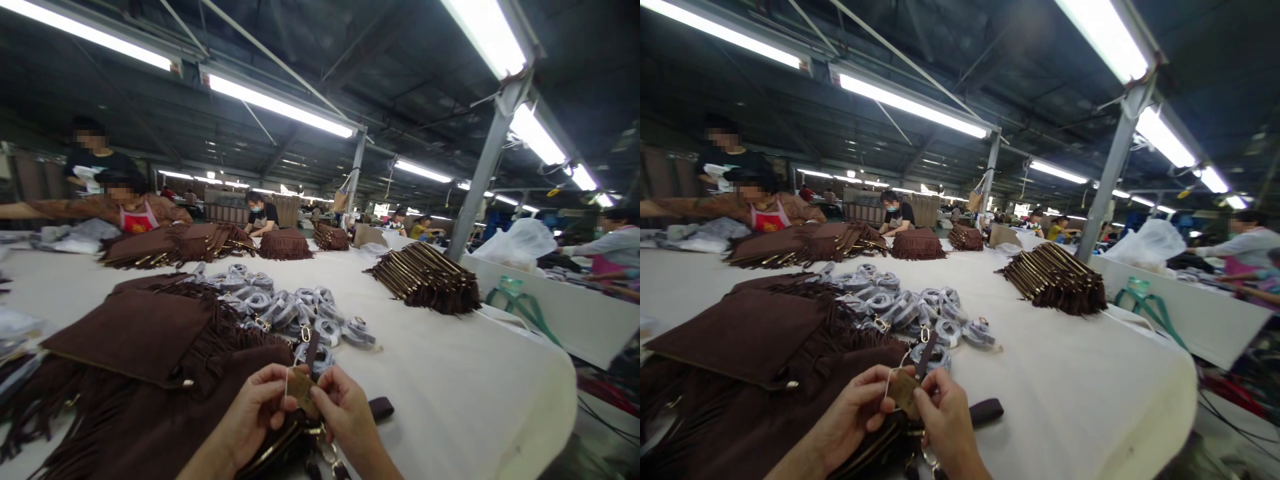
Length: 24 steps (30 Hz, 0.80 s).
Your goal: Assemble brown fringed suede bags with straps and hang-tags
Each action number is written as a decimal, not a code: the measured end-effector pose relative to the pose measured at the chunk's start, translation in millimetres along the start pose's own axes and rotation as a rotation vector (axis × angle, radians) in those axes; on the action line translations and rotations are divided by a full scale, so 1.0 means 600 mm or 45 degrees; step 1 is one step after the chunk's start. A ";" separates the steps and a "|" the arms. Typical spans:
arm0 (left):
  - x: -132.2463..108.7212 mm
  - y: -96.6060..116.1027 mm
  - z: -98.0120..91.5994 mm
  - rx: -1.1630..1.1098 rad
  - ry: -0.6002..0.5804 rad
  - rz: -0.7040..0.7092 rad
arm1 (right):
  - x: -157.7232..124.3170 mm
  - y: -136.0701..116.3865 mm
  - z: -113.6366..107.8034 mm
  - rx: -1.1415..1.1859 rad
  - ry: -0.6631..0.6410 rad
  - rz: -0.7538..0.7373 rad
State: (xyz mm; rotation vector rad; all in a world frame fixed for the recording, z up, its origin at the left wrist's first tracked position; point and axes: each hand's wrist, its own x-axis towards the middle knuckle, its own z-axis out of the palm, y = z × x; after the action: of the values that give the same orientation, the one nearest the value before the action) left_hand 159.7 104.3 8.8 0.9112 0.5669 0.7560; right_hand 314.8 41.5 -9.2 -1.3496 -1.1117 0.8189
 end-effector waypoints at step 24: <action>-0.108 0.067 -0.007 1.477 -0.196 0.737 | -0.052 0.013 -0.113 0.237 0.113 0.349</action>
State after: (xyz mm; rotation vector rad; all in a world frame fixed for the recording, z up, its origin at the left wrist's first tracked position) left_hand 103.3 71.9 48.9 2.2554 0.5985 0.8391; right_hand 369.9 -8.8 -13.5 -1.3829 -0.7704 1.0244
